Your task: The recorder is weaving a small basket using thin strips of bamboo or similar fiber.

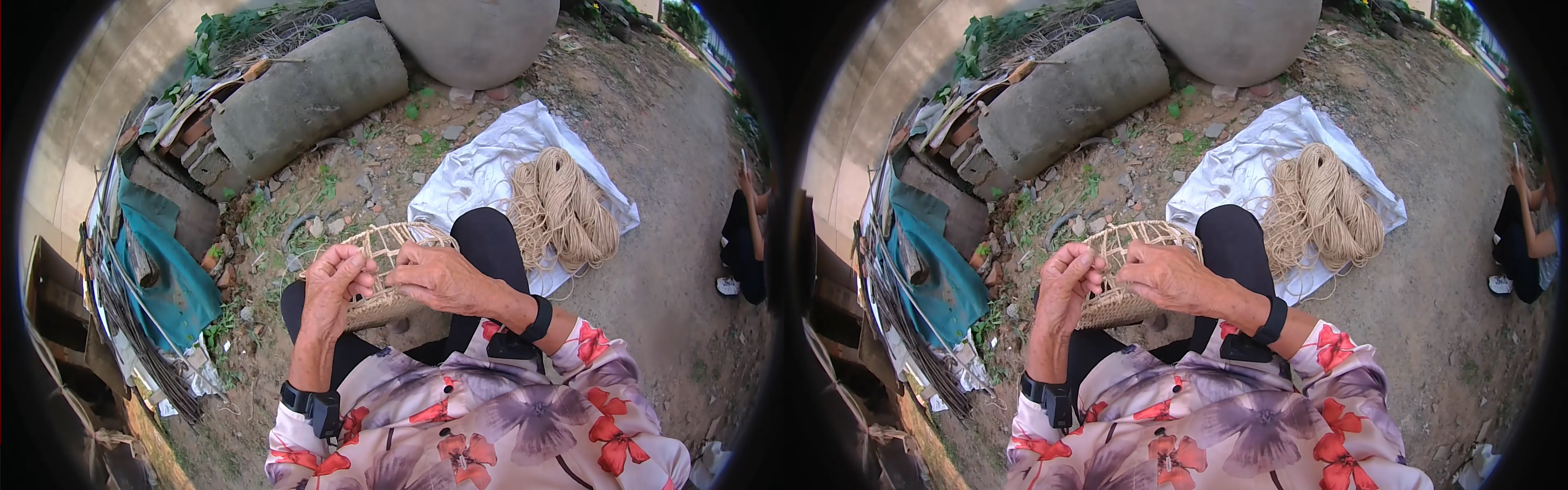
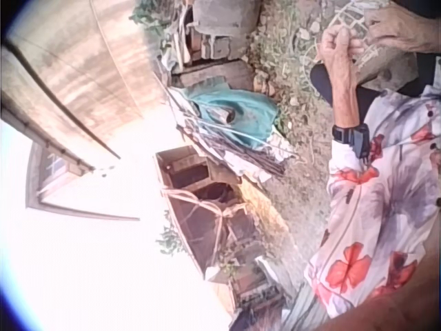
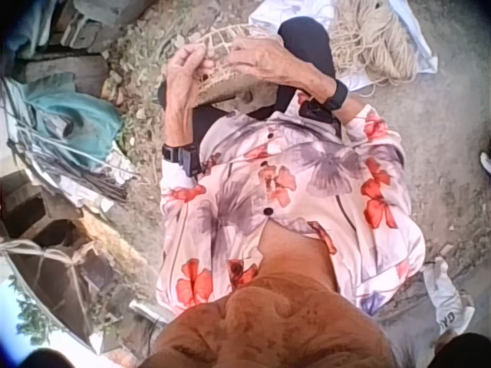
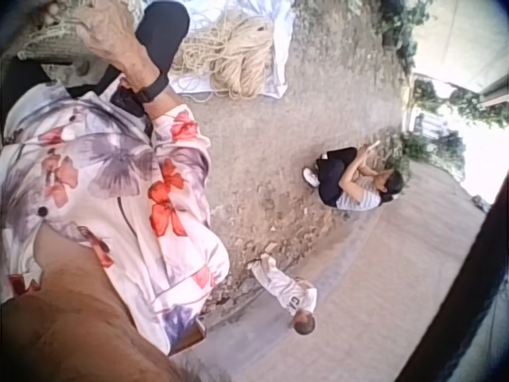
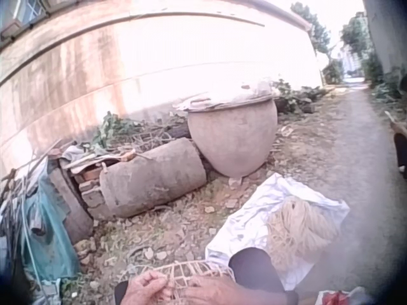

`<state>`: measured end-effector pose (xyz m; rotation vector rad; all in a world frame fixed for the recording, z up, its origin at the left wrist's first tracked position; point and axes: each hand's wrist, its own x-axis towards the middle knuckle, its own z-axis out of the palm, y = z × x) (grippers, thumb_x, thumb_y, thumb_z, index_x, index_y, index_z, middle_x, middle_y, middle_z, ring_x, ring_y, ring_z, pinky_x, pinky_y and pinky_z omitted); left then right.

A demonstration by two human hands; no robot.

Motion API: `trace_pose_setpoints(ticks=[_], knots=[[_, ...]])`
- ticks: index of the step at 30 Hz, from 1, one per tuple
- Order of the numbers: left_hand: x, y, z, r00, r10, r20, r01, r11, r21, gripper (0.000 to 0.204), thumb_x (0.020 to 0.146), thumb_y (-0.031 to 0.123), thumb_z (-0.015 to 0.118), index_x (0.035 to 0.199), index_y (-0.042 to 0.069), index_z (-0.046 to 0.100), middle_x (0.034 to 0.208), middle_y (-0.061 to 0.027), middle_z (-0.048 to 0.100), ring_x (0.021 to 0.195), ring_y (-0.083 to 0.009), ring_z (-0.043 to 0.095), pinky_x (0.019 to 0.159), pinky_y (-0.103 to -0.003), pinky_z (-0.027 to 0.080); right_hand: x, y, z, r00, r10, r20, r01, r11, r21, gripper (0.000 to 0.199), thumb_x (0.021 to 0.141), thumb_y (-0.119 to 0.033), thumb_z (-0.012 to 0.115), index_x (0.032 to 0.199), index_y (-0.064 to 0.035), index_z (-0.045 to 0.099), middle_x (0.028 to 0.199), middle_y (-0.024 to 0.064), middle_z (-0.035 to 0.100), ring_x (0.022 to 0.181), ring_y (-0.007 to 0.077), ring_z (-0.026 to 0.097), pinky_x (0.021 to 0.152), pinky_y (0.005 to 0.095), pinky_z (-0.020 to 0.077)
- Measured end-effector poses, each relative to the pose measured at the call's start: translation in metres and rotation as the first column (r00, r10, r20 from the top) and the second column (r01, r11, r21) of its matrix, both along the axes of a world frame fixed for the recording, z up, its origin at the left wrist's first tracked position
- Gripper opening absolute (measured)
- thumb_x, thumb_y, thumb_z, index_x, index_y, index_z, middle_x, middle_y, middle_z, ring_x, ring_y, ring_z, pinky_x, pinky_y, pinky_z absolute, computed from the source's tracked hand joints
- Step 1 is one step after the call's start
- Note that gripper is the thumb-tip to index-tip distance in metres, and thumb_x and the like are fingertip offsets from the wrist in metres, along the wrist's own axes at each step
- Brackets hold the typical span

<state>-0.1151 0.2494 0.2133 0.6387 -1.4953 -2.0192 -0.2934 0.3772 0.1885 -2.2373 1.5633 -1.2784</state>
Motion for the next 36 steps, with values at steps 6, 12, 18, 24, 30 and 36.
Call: trace_pose_setpoints(ticks=[6, 12, 18, 24, 30, 36], knots=[[-0.006, 0.009, 0.004, 0.999, -0.009, 0.047, 0.01, 1.0, -0.028, 0.012, 0.097, 0.012, 0.061, 0.1, 0.001, 0.06, 0.091, -0.0096, 0.068, 0.072, -0.0124, 0.067, 0.064, -0.024, 0.058, -0.001, -0.002, -0.009, 0.883, -0.053, 0.466, -0.041, 0.981, 0.19, 0.008, 0.088, -0.006, 0.066, 0.093, -0.0021, 0.063, 0.082, 0.0033, 0.06, 0.071, 0.0112, 0.061, 0.061, 0.0275, 0.0489], [-0.017, 0.023, 0.007, 0.957, 0.05, 0.286, 0.03, 0.963, -0.269, 0.011, 0.096, 0.01, 0.061, 0.101, 0.0, 0.06, 0.087, -0.0075, 0.067, 0.07, -0.0119, 0.066, 0.06, -0.023, 0.056, -0.002, -0.005, -0.015, 0.576, -0.153, 0.803, -0.211, 0.922, 0.326, 0.013, 0.093, -0.011, 0.064, 0.1, -0.0006, 0.06, 0.078, -0.0009, 0.06, 0.064, 0.0042, 0.057, 0.054, 0.0203, 0.048], [-0.023, 0.026, 0.007, 0.945, 0.046, 0.325, 0.04, 0.967, -0.251, 0.011, 0.095, 0.008, 0.061, 0.102, 0.0, 0.06, 0.084, -0.0063, 0.066, 0.069, -0.0116, 0.066, 0.059, -0.024, 0.056, 0.0, -0.006, -0.018, 0.579, -0.119, 0.807, -0.205, 0.936, 0.285, 0.009, 0.092, -0.005, 0.061, 0.099, -0.0001, 0.06, 0.075, -0.0008, 0.058, 0.061, 0.004, 0.054, 0.049, 0.0216, 0.0456], [-0.025, 0.029, 0.011, 0.928, 0.077, 0.366, 0.043, 0.95, -0.309, 0.009, 0.093, 0.004, 0.061, 0.101, -0.001, 0.062, 0.081, -0.0059, 0.065, 0.069, -0.0104, 0.065, 0.059, -0.024, 0.057, -0.001, -0.004, -0.013, 0.601, -0.141, 0.786, -0.183, 0.934, 0.308, 0.008, 0.09, -0.007, 0.063, 0.095, -0.0014, 0.06, 0.074, -0.0009, 0.057, 0.061, 0.0044, 0.053, 0.049, 0.0218, 0.0456], [-0.02, 0.03, 0.02, 0.887, 0.123, 0.446, 0.166, 0.816, -0.554, 0.011, 0.092, 0.006, 0.062, 0.099, -0.002, 0.066, 0.078, -0.0052, 0.067, 0.067, -0.0094, 0.064, 0.058, -0.025, 0.055, 0.001, -0.005, -0.013, 0.681, -0.158, 0.715, -0.11, 0.944, 0.312, 0.012, 0.086, -0.007, 0.067, 0.094, -0.0012, 0.059, 0.071, -0.0003, 0.057, 0.063, 0.0068, 0.055, 0.054, 0.0265, 0.0477], [-0.02, 0.029, 0.025, 0.9, 0.09, 0.426, 0.16, 0.842, -0.516, 0.013, 0.093, 0.008, 0.062, 0.097, -0.003, 0.066, 0.075, -0.0038, 0.066, 0.066, -0.0085, 0.064, 0.058, -0.023, 0.054, 0.002, 0.009, 0.002, 0.881, -0.184, 0.436, 0.136, 0.981, 0.139, 0.015, 0.083, -0.002, 0.069, 0.094, -0.0008, 0.059, 0.072, 0.0049, 0.057, 0.064, 0.0129, 0.058, 0.058, 0.0302, 0.0466]])
